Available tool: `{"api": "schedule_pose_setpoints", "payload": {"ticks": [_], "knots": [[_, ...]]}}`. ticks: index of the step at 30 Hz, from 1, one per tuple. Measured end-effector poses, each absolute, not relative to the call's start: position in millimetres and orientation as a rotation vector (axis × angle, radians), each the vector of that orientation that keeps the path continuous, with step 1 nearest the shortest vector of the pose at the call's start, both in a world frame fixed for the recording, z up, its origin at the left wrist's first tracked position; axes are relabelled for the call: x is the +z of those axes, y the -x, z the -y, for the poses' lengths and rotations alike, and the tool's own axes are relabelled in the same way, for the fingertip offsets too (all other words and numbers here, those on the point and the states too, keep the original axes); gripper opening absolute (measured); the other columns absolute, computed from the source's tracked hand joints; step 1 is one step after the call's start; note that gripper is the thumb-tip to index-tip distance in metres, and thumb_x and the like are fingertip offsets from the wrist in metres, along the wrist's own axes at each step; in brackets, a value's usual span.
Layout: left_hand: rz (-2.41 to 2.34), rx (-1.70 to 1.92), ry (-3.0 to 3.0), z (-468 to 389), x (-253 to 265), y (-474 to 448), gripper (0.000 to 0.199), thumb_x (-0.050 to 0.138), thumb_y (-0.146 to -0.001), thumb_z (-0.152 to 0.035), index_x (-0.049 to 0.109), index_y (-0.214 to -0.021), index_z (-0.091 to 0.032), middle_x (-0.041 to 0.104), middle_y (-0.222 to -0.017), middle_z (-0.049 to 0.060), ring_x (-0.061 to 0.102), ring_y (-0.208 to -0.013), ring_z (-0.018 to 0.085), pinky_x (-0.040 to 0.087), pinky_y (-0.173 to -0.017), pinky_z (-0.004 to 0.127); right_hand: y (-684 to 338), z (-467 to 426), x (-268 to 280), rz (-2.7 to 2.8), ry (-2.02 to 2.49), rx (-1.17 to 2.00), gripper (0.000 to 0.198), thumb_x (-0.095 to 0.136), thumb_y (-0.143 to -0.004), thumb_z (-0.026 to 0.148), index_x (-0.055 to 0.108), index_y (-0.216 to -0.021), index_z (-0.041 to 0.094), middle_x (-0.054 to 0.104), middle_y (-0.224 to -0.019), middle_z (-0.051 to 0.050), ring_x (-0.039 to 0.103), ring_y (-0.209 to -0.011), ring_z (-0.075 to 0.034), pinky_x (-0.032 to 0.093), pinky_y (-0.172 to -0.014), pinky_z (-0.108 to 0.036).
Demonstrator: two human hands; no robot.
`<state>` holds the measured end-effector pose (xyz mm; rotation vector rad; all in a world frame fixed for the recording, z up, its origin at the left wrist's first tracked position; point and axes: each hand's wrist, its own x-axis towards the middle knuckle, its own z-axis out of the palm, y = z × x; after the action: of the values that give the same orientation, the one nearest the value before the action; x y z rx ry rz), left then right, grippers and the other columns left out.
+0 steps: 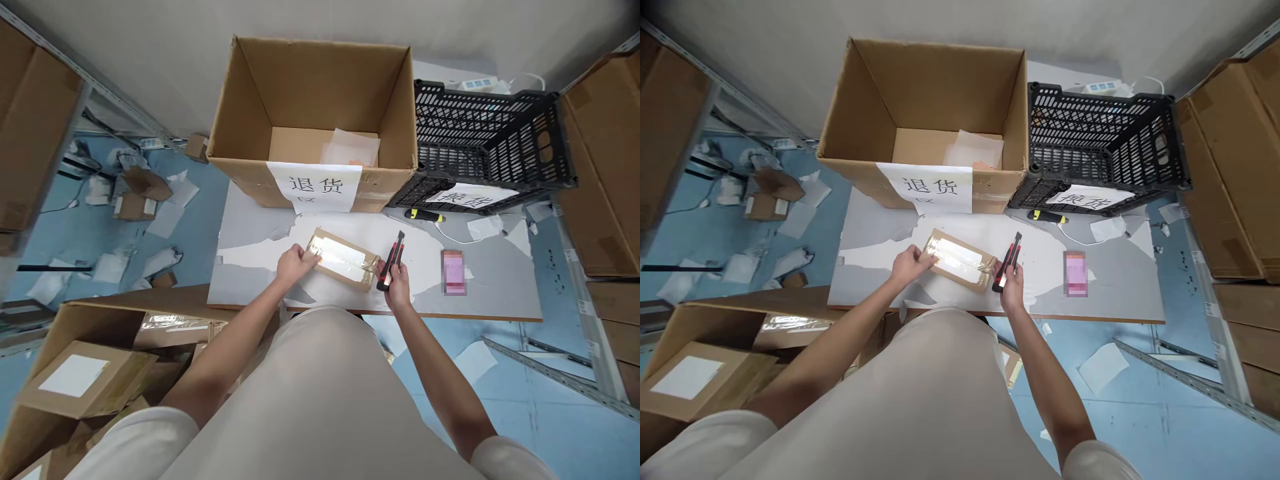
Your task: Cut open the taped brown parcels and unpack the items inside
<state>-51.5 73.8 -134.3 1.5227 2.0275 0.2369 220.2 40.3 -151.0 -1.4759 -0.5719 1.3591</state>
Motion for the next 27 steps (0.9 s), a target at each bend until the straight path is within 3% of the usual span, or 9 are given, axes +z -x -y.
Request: {"api": "schedule_pose_setpoints", "payload": {"ticks": [3, 5, 8, 10, 12, 14, 18, 23, 27], "knots": [[-2.055, 0.173, -1.416, -43.4, -135.4, 50.4, 0.044, 0.051, -0.069, -0.067, 0.046, -0.074, -0.023, 0.057, -0.064, 0.0, 0.058, -0.065, 0.021, 0.04, -0.056, 0.029, -222.3, -70.9, -154.6, 0.728, 1.478, 1.386, 0.041, 0.046, -0.079, 0.059, 0.038, -0.106, 0.029, 0.066, -0.105, -0.004, 0.065, -0.097, -0.019, 0.056, -0.071, -0.035], [-2.083, 0.19, -1.379, -37.7, -135.1, 47.4, 0.045, 0.052, -0.069, -0.066, 0.048, -0.083, -0.023, 0.06, -0.071, 0.002, 0.059, -0.069, 0.022, 0.042, -0.058, 0.031, -222.0, -80.3, -156.4, 0.763, 1.475, 1.402, 0.041, 0.047, -0.08, 0.058, 0.039, -0.106, 0.029, 0.066, -0.104, -0.004, 0.065, -0.095, -0.019, 0.055, -0.071, -0.035], [-2.112, 0.343, -1.551, -46.4, -131.4, 42.0, 0.059, 0.057, -0.069, -0.056, 0.045, -0.112, -0.017, 0.06, -0.106, 0.012, 0.057, -0.1, 0.027, 0.045, -0.077, 0.037, -229.3, -75.3, -156.4, 0.781, 1.474, 1.39, 0.043, 0.049, -0.079, 0.056, 0.04, -0.11, 0.027, 0.064, -0.107, -0.006, 0.066, -0.087, -0.017, 0.054, -0.071, -0.033], [-2.011, 0.409, -1.837, -56.7, -127.5, 37.6, 0.071, 0.057, -0.07, -0.045, 0.035, -0.128, -0.012, 0.044, -0.132, 0.018, 0.04, -0.124, 0.029, 0.037, -0.096, 0.04, -241.4, -61.5, -153.6, 0.854, 1.526, 1.383, 0.047, 0.051, -0.079, 0.056, 0.042, -0.113, 0.025, 0.063, -0.107, -0.007, 0.066, -0.074, -0.015, 0.054, -0.065, -0.031], [-1.785, 0.334, -2.134, -66.5, -124.2, 32.0, 0.077, 0.055, -0.071, -0.04, 0.028, -0.137, -0.011, 0.027, -0.145, 0.019, 0.022, -0.136, 0.03, 0.023, -0.107, 0.043, -256.5, -43.3, -148.7, 0.984, 1.628, 1.391, 0.053, 0.051, -0.079, 0.056, 0.044, -0.12, 0.022, 0.064, -0.102, -0.007, 0.061, -0.06, -0.011, 0.053, -0.054, -0.028], [-1.573, 0.186, -2.313, -73.9, -122.8, 25.5, 0.086, 0.057, -0.069, -0.046, 0.024, -0.14, -0.011, 0.02, -0.149, 0.018, 0.013, -0.139, 0.032, 0.011, -0.11, 0.048, -269.5, -25.5, -142.7, 1.117, 1.724, 1.407, 0.061, 0.049, -0.08, 0.055, 0.041, -0.13, 0.022, 0.064, -0.097, -0.006, 0.055, -0.052, -0.009, 0.05, -0.046, -0.026], [-1.478, 0.021, -2.391, -80.1, -125.5, 15.2, 0.111, 0.064, -0.056, -0.067, 0.021, -0.143, -0.011, 0.021, -0.149, 0.02, 0.013, -0.138, 0.037, 0.0, -0.109, 0.054, -279.3, -6.8, -133.2, 1.287, 1.78, 1.451, 0.063, 0.045, -0.084, 0.052, 0.034, -0.14, 0.026, 0.065, -0.092, -0.004, 0.052, -0.05, -0.008, 0.05, -0.042, -0.024], [-1.515, 0.009, -2.409, -79.1, -128.4, 12.7, 0.115, 0.065, -0.054, -0.069, 0.023, -0.143, -0.01, 0.023, -0.148, 0.02, 0.018, -0.136, 0.037, 0.0, -0.11, 0.053, -283.2, -14.7, -124.6, 1.413, 1.804, 1.479, 0.058, 0.042, -0.086, 0.046, 0.038, -0.139, 0.025, 0.064, -0.084, -0.002, 0.049, -0.046, -0.008, 0.048, -0.04, -0.023], [-1.537, 0.015, -2.403, -79.0, -127.7, 11.3, 0.112, 0.065, -0.054, -0.067, 0.024, -0.142, -0.01, 0.025, -0.147, 0.02, 0.021, -0.134, 0.037, 0.002, -0.11, 0.052, -299.4, -30.8, -111.5, 1.716, 1.77, 1.446, 0.054, 0.045, -0.086, 0.04, 0.042, -0.137, 0.025, 0.065, -0.075, -0.001, 0.051, -0.046, -0.009, 0.05, -0.048, -0.025]]}}
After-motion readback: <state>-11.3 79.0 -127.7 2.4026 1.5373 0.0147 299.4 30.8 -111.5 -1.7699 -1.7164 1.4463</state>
